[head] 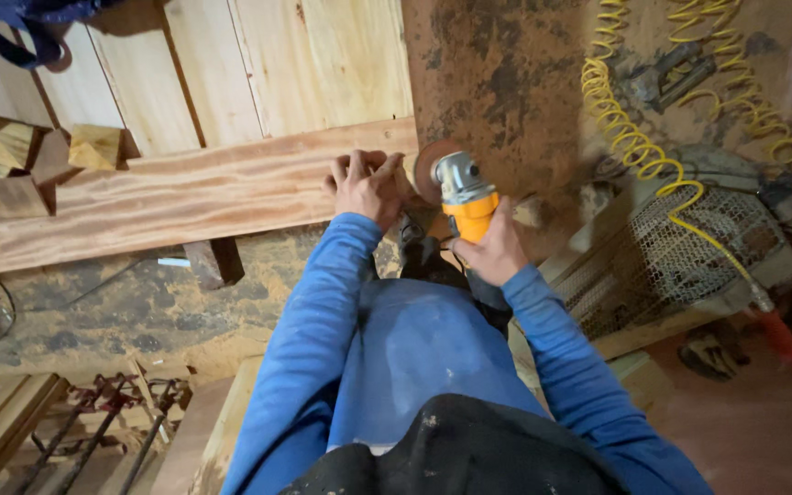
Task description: The person uses a handheld angle grinder with a sanding disc to smooth the edges and surfaces of small wooden blocks. They pick up each block from a pile on a workbench, hold it with one hand, and grind it with the other, then place the finished piece into a blue bag.
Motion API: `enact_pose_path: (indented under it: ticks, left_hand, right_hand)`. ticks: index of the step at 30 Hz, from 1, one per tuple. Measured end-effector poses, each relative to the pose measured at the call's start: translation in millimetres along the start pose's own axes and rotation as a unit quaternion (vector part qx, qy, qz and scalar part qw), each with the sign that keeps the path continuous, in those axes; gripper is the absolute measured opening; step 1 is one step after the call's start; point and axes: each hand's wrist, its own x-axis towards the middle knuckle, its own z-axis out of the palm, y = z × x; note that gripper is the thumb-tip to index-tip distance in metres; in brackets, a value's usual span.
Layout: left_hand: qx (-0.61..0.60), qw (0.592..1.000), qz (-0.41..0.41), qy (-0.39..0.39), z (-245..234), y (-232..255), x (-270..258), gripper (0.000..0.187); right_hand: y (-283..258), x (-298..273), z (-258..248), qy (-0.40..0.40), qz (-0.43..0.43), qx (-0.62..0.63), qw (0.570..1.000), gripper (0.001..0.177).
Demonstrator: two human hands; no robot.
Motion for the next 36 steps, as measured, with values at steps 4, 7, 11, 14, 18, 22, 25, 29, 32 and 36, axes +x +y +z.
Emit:
enact_pose_path:
  ticks: [4,7,11,14,18,22,25,29,32,36]
  left_hand:
    - [-0.014,1.0,-0.004,-0.021,-9,0,-2,0.057]
    - [-0.032,0.998,-0.018,-0.041,-11,4,-1,0.058]
    - [0.01,1.0,-0.005,-0.027,-10,1,-1,0.063]
    - [-0.005,1.0,-0.001,-0.013,-4,0,-3,0.064]
    - [0.034,0.999,0.005,-0.006,-2,2,-4,0.064]
    - [-0.004,0.999,-0.023,-0.035,-7,5,-4,0.074]
    - [-0.005,0.999,-0.021,-0.036,-11,8,0,0.076]
    - [-0.011,1.0,0.02,-0.017,-11,10,-1,0.078]
    - [0.014,0.998,0.056,-0.012,-4,10,-4,0.078]
    - [-0.008,0.996,0.093,-0.01,3,9,0,0.075]
  right_hand:
    - [9,-4,5,0.012,-0.045,0.005,0.999,0.082]
    - [20,-4,-5,0.029,0.003,-0.061,0.998,0.079]
    - [22,-7,-9,0.024,0.038,-0.07,0.997,0.08]
    - [15,-12,-6,0.012,-0.035,0.003,0.999,0.091]
    - [13,-16,-3,-0.003,0.021,-0.048,0.999,0.093]
    - [27,-19,-9,0.022,-0.014,-0.075,0.997,0.094]
    - [43,-22,-20,-0.001,0.02,-0.04,0.999,0.08]
    - [61,-23,-30,-0.062,0.102,0.272,0.955,0.068]
    - [82,-25,-49,-0.118,0.188,0.416,0.882,0.057]
    - [110,-20,-53,-0.199,0.237,0.578,0.755,0.056]
